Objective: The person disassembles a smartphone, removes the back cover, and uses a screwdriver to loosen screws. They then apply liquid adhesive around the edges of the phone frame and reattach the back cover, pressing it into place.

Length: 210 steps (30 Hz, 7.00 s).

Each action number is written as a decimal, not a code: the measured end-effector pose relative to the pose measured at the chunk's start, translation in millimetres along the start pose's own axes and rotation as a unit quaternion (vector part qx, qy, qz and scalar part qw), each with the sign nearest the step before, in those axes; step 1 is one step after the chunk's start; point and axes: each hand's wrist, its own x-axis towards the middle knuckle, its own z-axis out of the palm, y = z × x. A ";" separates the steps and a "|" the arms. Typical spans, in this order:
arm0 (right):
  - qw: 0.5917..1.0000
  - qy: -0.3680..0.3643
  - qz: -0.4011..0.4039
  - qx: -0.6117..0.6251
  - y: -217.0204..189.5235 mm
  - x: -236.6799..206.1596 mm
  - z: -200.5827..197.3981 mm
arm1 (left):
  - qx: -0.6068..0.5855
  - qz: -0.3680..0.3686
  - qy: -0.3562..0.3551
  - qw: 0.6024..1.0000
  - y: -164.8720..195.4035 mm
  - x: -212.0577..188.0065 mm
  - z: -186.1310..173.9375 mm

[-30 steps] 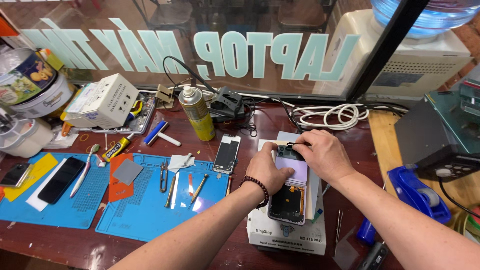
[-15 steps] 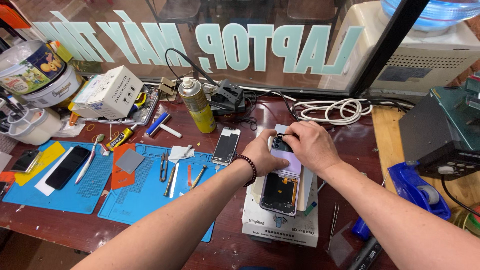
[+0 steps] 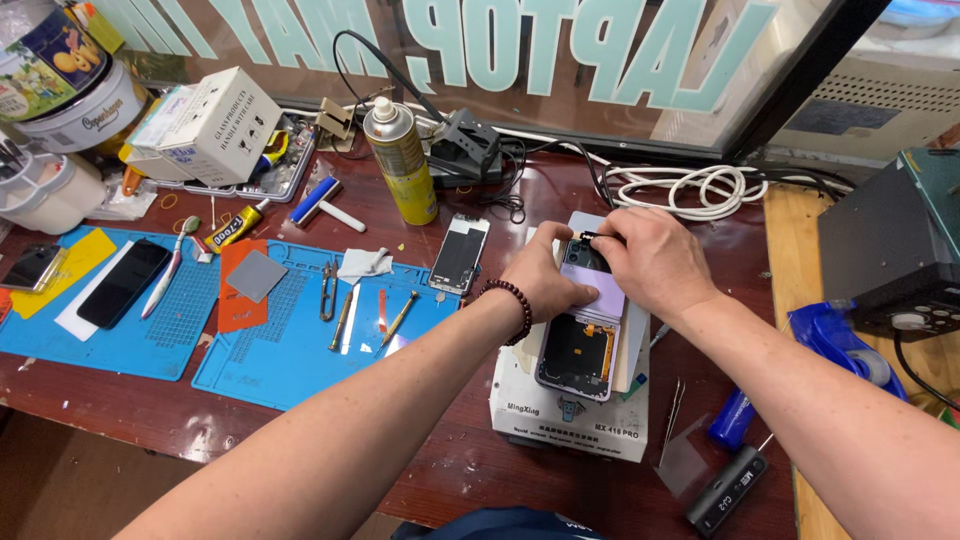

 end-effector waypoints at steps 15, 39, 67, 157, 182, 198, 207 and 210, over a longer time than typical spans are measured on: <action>1.000 -0.015 -0.001 -0.011 -4.8 3.6 3.4 | 0.008 -0.019 -0.027 0.999 5.4 -6.2 -6.4; 1.000 -0.027 0.012 -0.010 -5.0 -5.2 -5.2 | 0.025 0.026 -0.021 0.999 -2.2 -8.0 -9.2; 1.000 -0.004 -0.011 0.001 -4.6 -15.9 -0.4 | -0.011 0.036 -0.035 0.999 -12.6 -12.9 -7.5; 0.998 -0.001 0.048 -0.036 -38.8 -2.9 10.1 | -0.010 0.004 -0.097 0.995 -9.2 19.4 -40.6; 0.997 -0.034 0.060 -0.047 -21.3 -25.3 5.0 | -0.009 0.005 -0.069 0.998 -16.4 -6.7 -28.3; 0.992 0.002 0.112 -0.059 -42.9 -34.0 20.2 | -0.022 0.016 -0.078 0.997 -30.5 -13.4 -36.0; 0.998 0.020 0.064 -0.022 -30.8 -36.5 17.4 | -0.027 0.003 -0.079 0.996 -26.4 -5.5 -27.4; 0.999 0.019 0.033 -0.035 -20.2 -36.4 14.0 | -0.044 0.007 -0.087 0.995 -27.2 -1.7 -23.2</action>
